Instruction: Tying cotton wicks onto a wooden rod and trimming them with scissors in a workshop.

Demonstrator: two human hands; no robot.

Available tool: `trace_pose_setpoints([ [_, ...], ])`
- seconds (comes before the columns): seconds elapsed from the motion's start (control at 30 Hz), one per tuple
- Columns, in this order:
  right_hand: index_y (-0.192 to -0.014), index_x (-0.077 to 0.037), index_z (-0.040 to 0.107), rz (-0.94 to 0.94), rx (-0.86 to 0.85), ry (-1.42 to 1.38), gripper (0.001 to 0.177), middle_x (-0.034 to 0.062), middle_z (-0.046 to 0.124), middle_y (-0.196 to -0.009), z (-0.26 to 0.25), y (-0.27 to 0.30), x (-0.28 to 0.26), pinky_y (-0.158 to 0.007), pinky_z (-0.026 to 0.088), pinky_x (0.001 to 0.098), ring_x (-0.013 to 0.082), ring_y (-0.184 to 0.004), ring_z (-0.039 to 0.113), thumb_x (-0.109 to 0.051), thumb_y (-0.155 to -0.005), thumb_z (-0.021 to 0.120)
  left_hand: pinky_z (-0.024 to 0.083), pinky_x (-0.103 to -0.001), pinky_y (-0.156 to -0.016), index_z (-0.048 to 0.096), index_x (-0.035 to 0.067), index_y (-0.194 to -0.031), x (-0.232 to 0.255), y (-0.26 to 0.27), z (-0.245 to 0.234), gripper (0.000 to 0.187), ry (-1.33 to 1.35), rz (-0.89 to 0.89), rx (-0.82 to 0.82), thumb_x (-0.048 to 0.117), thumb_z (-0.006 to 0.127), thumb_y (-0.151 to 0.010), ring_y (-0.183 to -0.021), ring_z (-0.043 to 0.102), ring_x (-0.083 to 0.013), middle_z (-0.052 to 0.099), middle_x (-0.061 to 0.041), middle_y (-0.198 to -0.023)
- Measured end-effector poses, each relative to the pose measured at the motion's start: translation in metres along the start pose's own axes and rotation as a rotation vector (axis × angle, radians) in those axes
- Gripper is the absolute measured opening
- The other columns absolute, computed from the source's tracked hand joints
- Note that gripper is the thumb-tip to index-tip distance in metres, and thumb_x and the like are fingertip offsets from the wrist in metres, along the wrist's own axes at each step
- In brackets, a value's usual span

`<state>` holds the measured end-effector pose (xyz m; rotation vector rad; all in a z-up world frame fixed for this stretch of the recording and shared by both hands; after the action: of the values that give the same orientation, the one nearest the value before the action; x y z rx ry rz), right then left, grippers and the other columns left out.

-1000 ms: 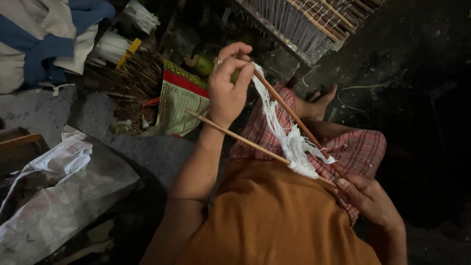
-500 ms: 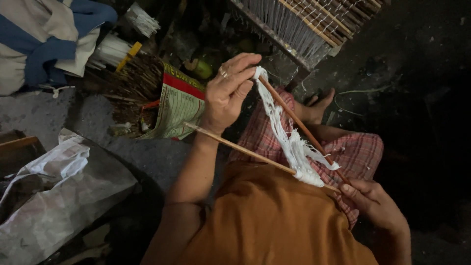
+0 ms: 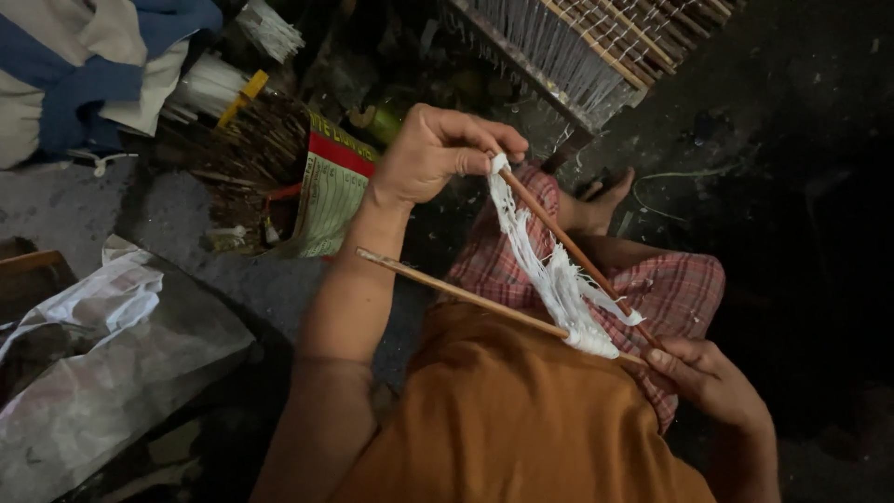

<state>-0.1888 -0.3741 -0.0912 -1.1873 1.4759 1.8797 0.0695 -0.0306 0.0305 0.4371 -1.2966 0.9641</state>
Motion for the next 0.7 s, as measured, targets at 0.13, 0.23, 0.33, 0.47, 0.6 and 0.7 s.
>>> trace_pose_setpoints([
  [0.13,-0.061,-0.009,0.059,0.077,0.061,0.015,0.041,-0.0046,0.049,-0.061,0.003,-0.005,-0.001,-0.052,0.037,0.0253,0.0071,-0.058,0.047,-0.018,-0.1,0.067,0.066,-0.038,-0.097,0.076,0.001,-0.089,-0.005,-0.005,0.021,0.004,-0.065,-0.109,-0.01,-0.002,0.077,-0.087,-0.102,0.077,-0.029,0.076,-0.017,-0.109],
  [0.23,-0.067,-0.011,0.057,0.064,0.097,0.326,0.04,-0.0032,0.05,-0.065,0.01,-0.022,-0.013,-0.053,0.04,0.0301,0.0096,-0.058,0.046,-0.031,-0.101,0.061,0.066,-0.027,-0.08,0.078,0.001,-0.106,-0.058,-0.002,0.05,0.021,-0.029,-0.238,-0.048,-0.001,0.081,-0.085,-0.091,0.074,-0.0131,0.079,-0.009,-0.103],
  [0.33,-0.069,0.0,0.066,-0.162,0.088,0.078,0.037,0.0088,0.06,-0.062,0.052,-0.051,-0.109,-0.062,0.049,0.036,0.0195,-0.06,0.051,-0.02,-0.1,0.065,0.059,-0.029,-0.094,0.08,0.0,-0.096,-0.121,0.009,0.097,0.026,0.138,-0.218,-0.053,-0.008,0.088,-0.073,-0.104,0.075,-0.02,0.079,-0.013,-0.106],
  [0.47,-0.068,-0.005,0.067,-0.261,0.117,-0.017,0.036,0.0053,0.055,-0.055,0.05,-0.07,-0.103,-0.055,0.043,0.0278,0.0134,-0.053,0.05,-0.016,-0.103,0.063,0.055,-0.039,-0.103,0.075,-0.008,-0.102,-0.121,0.012,0.102,0.028,0.154,-0.024,-0.271,-0.012,0.088,-0.077,-0.114,0.07,-0.03,0.073,-0.024,-0.115],
  [0.6,-0.091,-0.007,0.076,-0.229,0.285,0.205,0.021,0.0087,0.068,-0.074,0.037,-0.07,-0.102,-0.072,0.05,0.0334,0.0174,-0.074,0.063,-0.023,-0.102,0.068,0.049,-0.021,-0.09,0.072,-0.003,-0.096,-0.133,0.048,0.024,0.02,-0.12,-0.15,0.405,0.015,0.066,-0.101,-0.096,0.061,-0.0072,0.072,-0.005,-0.095],
  [0.7,-0.108,-0.008,0.077,-0.228,0.402,0.327,0.018,0.0131,0.074,-0.088,0.038,-0.075,-0.102,-0.087,0.055,0.0424,0.0225,-0.089,0.07,-0.024,-0.102,0.071,0.054,-0.027,-0.07,0.078,0.013,-0.084,-0.138,0.074,0.03,0.019,-0.409,-0.369,0.625,0.032,0.079,-0.087,-0.075,0.069,-0.0147,0.074,-0.002,-0.077],
])
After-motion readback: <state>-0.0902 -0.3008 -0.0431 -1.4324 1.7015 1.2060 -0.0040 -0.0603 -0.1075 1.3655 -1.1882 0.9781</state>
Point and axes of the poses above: each hand's wrist, its own y-axis away from the middle knuckle, its own z-axis out of the palm, x = y × z, the point moved 7 cm from there along -y, towards the middle knuckle
